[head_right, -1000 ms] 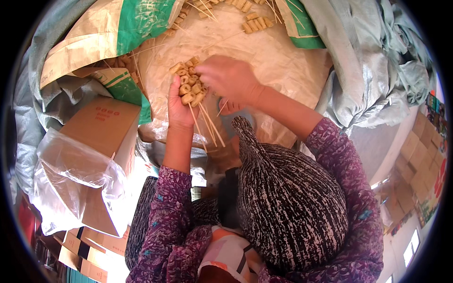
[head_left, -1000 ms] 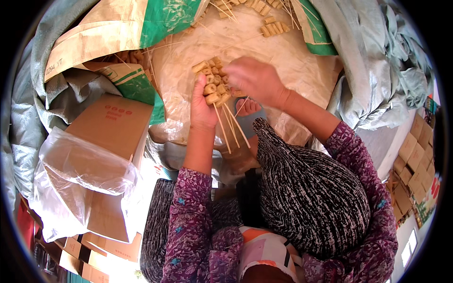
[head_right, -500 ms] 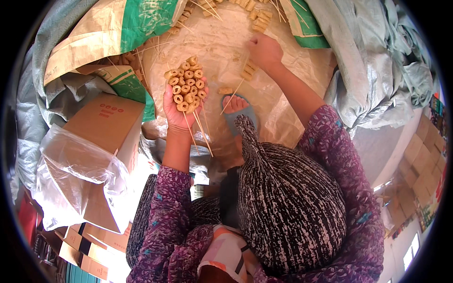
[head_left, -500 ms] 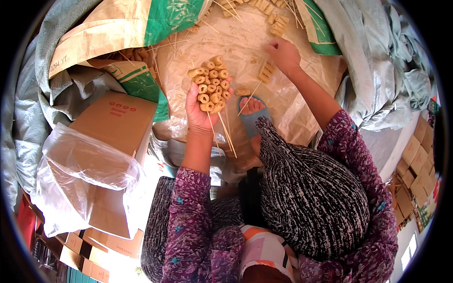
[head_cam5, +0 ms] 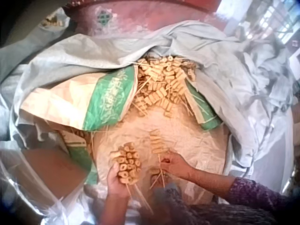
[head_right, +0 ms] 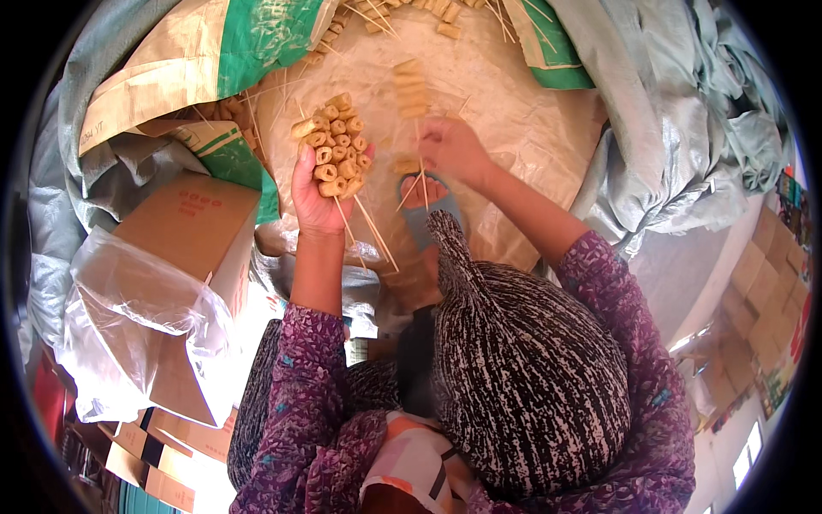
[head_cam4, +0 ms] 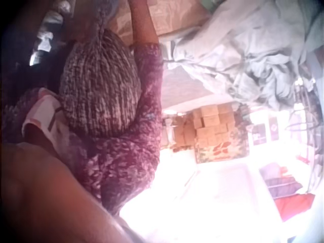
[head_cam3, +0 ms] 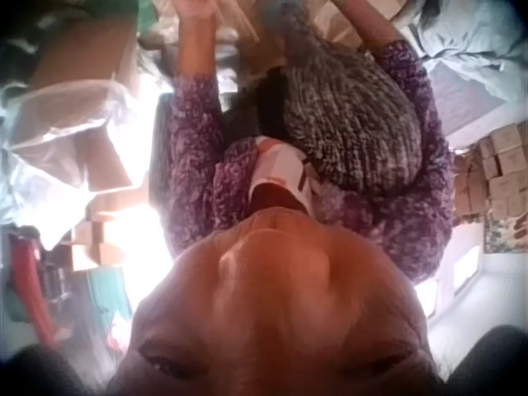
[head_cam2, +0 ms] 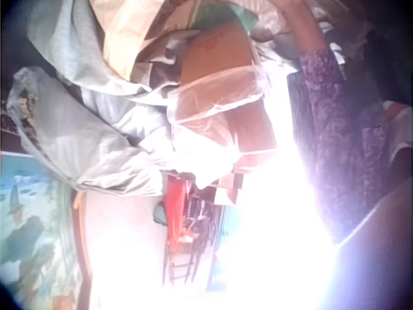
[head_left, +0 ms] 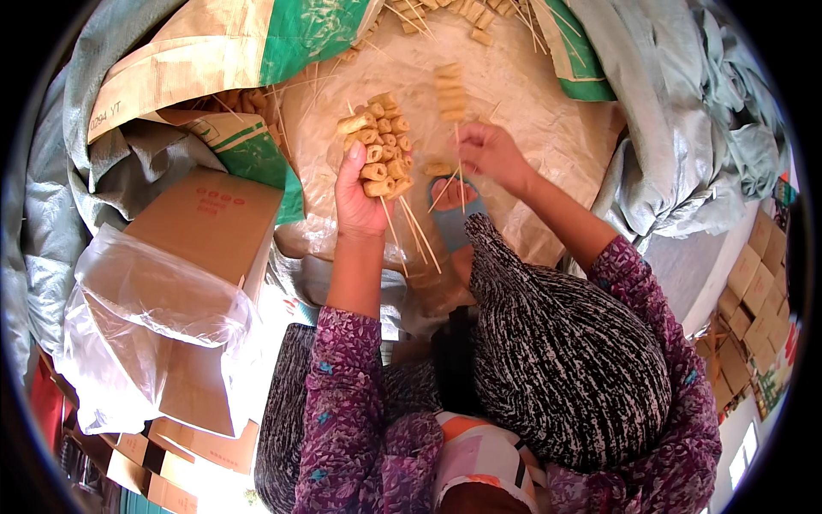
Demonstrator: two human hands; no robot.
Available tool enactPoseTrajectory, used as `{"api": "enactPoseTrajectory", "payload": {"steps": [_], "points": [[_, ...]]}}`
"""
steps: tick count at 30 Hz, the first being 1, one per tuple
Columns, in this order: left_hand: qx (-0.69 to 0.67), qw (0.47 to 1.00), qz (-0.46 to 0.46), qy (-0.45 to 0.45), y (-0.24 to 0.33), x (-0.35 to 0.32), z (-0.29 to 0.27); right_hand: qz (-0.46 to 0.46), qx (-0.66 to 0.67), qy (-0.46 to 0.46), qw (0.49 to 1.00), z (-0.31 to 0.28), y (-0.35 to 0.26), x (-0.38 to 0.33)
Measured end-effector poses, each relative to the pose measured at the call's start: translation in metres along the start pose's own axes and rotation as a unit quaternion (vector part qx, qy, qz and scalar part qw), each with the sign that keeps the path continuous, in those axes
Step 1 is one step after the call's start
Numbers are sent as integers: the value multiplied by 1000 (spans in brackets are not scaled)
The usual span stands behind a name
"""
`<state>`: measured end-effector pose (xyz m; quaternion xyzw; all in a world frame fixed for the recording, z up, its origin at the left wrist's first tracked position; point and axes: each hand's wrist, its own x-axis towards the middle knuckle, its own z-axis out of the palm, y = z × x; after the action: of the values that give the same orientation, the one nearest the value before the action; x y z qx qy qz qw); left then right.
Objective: The person threads small wooden rings onto thin sticks and then places the assembled skewers into a cardboard box.
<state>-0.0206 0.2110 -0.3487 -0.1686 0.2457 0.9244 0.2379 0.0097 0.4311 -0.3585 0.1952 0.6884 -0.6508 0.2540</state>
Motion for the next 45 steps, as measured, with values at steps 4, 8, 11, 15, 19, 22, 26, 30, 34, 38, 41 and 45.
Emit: {"api": "enactPoseTrajectory", "payload": {"steps": [4, 8, 11, 15, 19, 22, 26, 30, 34, 38, 41, 45], "points": [[14, 1000, 5, -2, 0, 0, 8, 76, 29, -30, 996, 42, -28, -28], [7, 999, 16, 29, -3, -3, 10, 34, 13, -89, 995, 44, -21, -26], [14, 999, 20, 26, -3, -7, 11, 35, 14, -115, 993, 43, -21, -26], [-68, 996, -26, -41, -1, -4, 4, 1, 0, -152, 988, 41, -19, -27], [-57, 997, -38, -48, 3, -7, 2, -33, -41, -165, 985, 40, -23, -35], [-44, 998, -17, -33, 10, -10, 11, 12, 16, -170, 985, 38, -38, -36], [35, 999, -8, 1, 39, -23, 35, 26, 43, -121, 991, 24, -37, -22], [120, 984, -113, -65, 94, -57, 98, -92, -1, -92, 991, 50, -30, -23], [254, 958, -99, -90, 177, -131, 82, -160, -128, -127, 971, 70, -35, -32], [443, 893, 74, 10, 282, -224, 111, -206, -164, -159, 951, 95, -94, -45], [596, 765, 229, 85, 298, -241, 137, -477, -267, -67, 835, 108, -152, -51], [940, 180, 270, 110, 277, -243, 78, -728, -250, -36, 637, 153, -226, -91]]}}
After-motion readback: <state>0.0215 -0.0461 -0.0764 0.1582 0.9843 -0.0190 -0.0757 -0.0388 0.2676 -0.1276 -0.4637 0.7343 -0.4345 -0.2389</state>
